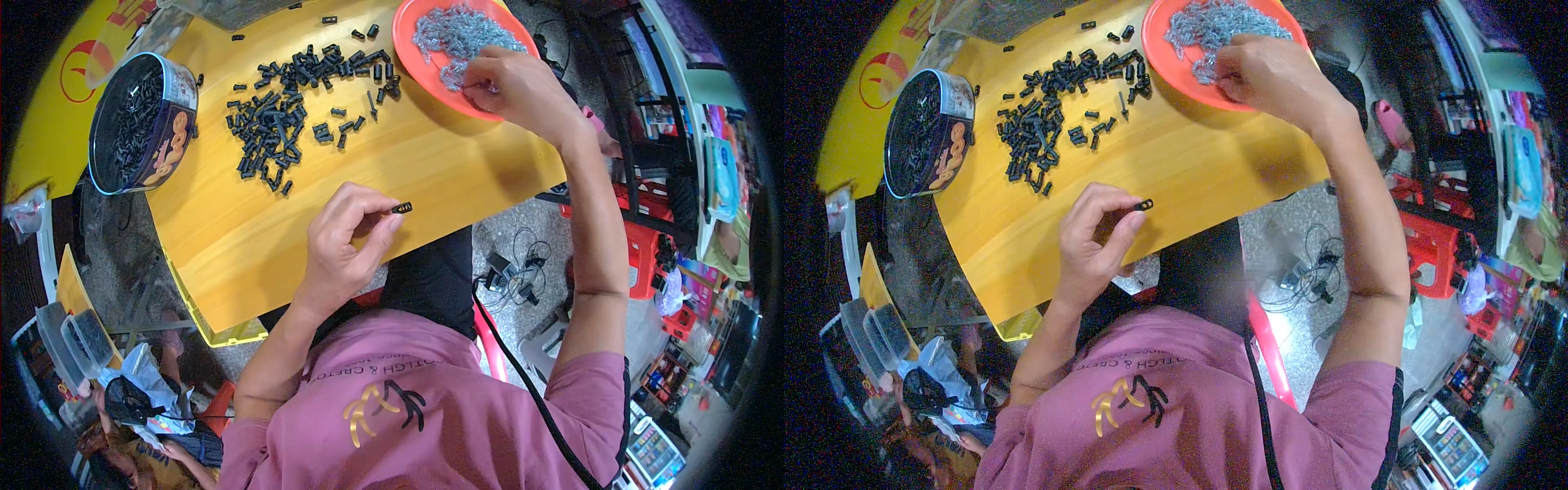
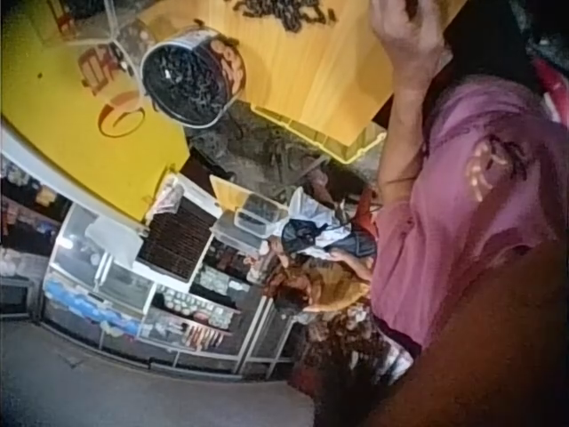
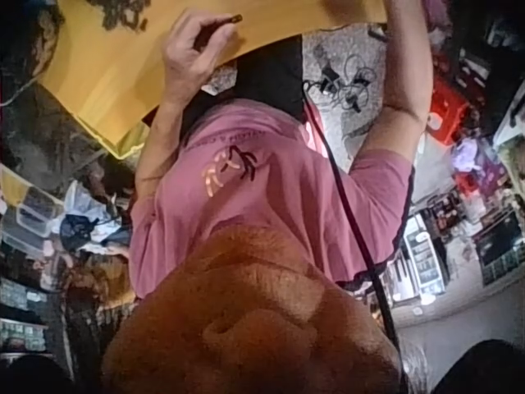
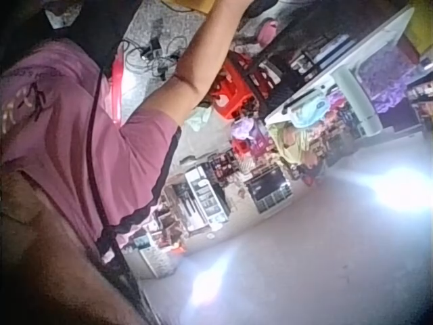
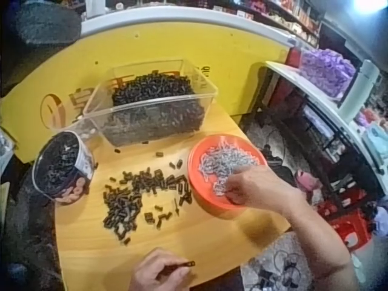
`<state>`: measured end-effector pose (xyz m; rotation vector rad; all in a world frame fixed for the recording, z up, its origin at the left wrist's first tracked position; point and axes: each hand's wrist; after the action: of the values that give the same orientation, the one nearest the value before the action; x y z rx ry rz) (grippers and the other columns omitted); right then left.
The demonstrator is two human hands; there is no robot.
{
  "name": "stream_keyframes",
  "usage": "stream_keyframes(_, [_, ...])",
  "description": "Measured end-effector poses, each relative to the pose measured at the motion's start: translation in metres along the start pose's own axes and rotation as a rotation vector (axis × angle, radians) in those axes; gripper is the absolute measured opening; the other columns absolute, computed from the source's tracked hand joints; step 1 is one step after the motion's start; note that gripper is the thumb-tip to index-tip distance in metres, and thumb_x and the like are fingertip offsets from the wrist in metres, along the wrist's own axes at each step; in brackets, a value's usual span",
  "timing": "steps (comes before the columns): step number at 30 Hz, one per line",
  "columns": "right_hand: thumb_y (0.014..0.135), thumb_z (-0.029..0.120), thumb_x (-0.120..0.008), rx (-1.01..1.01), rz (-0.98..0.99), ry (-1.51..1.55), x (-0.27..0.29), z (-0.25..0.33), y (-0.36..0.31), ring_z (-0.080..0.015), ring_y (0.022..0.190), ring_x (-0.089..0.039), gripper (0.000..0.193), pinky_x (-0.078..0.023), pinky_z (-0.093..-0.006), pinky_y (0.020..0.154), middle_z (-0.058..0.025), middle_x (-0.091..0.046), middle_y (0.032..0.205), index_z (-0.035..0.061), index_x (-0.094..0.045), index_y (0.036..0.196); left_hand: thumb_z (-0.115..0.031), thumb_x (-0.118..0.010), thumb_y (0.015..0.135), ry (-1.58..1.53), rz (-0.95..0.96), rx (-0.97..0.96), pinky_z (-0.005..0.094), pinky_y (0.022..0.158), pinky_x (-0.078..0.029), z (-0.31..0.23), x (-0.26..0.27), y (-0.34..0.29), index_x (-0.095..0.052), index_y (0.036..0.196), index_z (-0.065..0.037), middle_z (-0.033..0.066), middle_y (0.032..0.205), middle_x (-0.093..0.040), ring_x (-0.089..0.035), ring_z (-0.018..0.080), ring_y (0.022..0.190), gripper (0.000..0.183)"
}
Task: The person assembles small black plastic components with metal pieces by hand.
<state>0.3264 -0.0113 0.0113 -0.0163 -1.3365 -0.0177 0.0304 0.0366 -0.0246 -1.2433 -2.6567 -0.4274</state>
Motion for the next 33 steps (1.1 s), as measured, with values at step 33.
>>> stream_keyframes(33, [0.095, 0.023, -0.058, -0.383, -0.397, 1.073, -0.011, -0.007, -0.020, -0.0020, 0.062, -0.050, 0.025, -0.048, -0.0185, 0.060, 0.0055, -0.053, 0.070, 0.0042, -0.064, 0.110, -0.002, -0.066, 0.083, -0.061, -0.010, 0.027, 0.0230, 0.062, -0.046, 0.000, 0.000, -0.004, -0.062, 0.091, 0.001, 0.0065, 0.084, -0.057, -0.057, 0.0124, 0.071, 0.009])
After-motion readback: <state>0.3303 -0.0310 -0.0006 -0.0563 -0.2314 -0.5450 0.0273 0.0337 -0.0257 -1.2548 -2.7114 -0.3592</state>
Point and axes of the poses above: each hand's wrist, its own y-axis towards the middle knuckle, its own x-axis out of the back of the hand, z = x × y
